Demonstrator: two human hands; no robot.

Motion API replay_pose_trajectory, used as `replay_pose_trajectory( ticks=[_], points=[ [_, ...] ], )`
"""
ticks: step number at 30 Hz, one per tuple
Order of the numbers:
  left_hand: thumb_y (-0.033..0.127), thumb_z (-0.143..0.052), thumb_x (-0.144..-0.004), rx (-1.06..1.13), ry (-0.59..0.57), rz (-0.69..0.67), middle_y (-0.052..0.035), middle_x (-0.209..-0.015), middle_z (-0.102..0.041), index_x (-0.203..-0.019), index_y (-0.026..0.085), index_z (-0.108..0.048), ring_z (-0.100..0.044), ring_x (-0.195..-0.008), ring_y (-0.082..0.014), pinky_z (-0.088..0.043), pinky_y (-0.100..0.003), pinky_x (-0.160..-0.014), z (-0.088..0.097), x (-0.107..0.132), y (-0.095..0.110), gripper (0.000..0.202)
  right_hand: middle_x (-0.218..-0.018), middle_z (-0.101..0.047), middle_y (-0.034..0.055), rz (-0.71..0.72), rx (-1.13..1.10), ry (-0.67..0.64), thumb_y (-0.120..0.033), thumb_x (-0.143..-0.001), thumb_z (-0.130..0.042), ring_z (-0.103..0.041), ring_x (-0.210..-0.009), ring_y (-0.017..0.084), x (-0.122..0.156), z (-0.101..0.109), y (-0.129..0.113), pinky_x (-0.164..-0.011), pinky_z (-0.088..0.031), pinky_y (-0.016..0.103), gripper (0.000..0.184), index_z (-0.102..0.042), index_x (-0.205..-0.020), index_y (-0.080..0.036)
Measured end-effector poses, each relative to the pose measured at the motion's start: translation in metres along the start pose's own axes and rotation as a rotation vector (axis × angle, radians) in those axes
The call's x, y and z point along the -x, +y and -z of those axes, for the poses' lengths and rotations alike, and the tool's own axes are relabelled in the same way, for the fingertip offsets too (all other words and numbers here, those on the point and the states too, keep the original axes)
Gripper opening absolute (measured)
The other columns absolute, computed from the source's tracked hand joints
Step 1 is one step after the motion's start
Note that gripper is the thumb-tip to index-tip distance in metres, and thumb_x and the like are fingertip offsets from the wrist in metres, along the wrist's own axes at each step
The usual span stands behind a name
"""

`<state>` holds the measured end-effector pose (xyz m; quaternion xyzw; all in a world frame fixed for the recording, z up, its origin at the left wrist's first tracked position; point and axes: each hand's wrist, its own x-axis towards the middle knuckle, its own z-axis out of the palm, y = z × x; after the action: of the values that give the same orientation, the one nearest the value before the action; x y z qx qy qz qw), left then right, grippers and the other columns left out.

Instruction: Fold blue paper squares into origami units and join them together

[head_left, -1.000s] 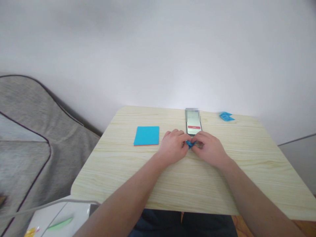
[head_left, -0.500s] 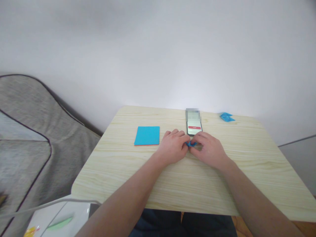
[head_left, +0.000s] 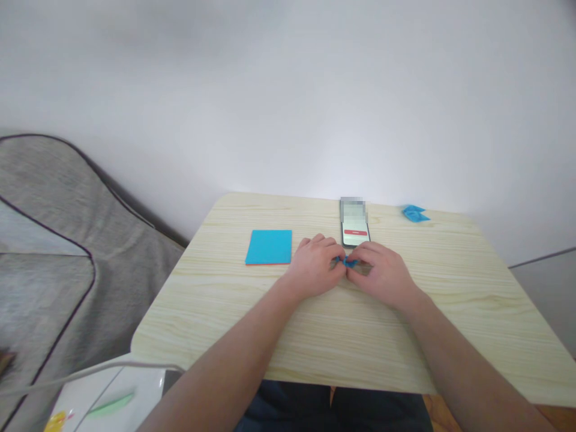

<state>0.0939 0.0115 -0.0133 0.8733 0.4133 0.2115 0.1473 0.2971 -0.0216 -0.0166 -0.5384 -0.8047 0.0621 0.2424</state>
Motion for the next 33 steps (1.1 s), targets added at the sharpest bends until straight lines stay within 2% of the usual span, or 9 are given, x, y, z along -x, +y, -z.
replay_pose_trajectory(
  ticks=[12,24,33],
  points=[
    [0.021,-0.062,-0.086,0.062,0.003,0.005,0.0002,-0.095,-0.074,-0.092,0.026,-0.073,-0.061,-0.100,-0.0232,-0.045,-0.039,-0.087,0.000,-0.001,-0.002,0.013,-0.096,-0.072,0.0044,0.000,0.029,-0.017,-0.028,-0.084,-0.069,-0.068,-0.087,0.021,0.001,-0.003,-0.001,-0.079,-0.052,0.033,0.010,-0.075,-0.091,-0.024],
    [0.022,-0.062,-0.088,0.054,-0.014,-0.002,-0.0023,-0.096,-0.077,-0.091,0.026,-0.076,-0.062,-0.103,-0.0254,-0.045,-0.041,-0.091,0.002,-0.001,-0.004,0.015,-0.100,-0.072,0.0050,0.014,0.021,-0.032,-0.028,-0.088,-0.068,-0.068,-0.088,0.021,0.000,-0.005,-0.002,-0.079,-0.052,0.034,0.011,-0.077,-0.093,-0.025],
    [0.017,-0.063,-0.083,0.116,-0.028,-0.032,-0.0013,-0.096,-0.079,-0.096,0.026,-0.077,-0.065,-0.104,-0.0249,-0.046,-0.042,-0.097,0.006,-0.001,-0.012,0.021,-0.092,-0.070,0.0034,-0.080,-0.045,-0.011,-0.030,-0.088,-0.069,-0.066,-0.086,0.021,0.000,-0.011,-0.001,-0.076,-0.051,0.034,0.009,-0.076,-0.088,-0.026]
  ],
)
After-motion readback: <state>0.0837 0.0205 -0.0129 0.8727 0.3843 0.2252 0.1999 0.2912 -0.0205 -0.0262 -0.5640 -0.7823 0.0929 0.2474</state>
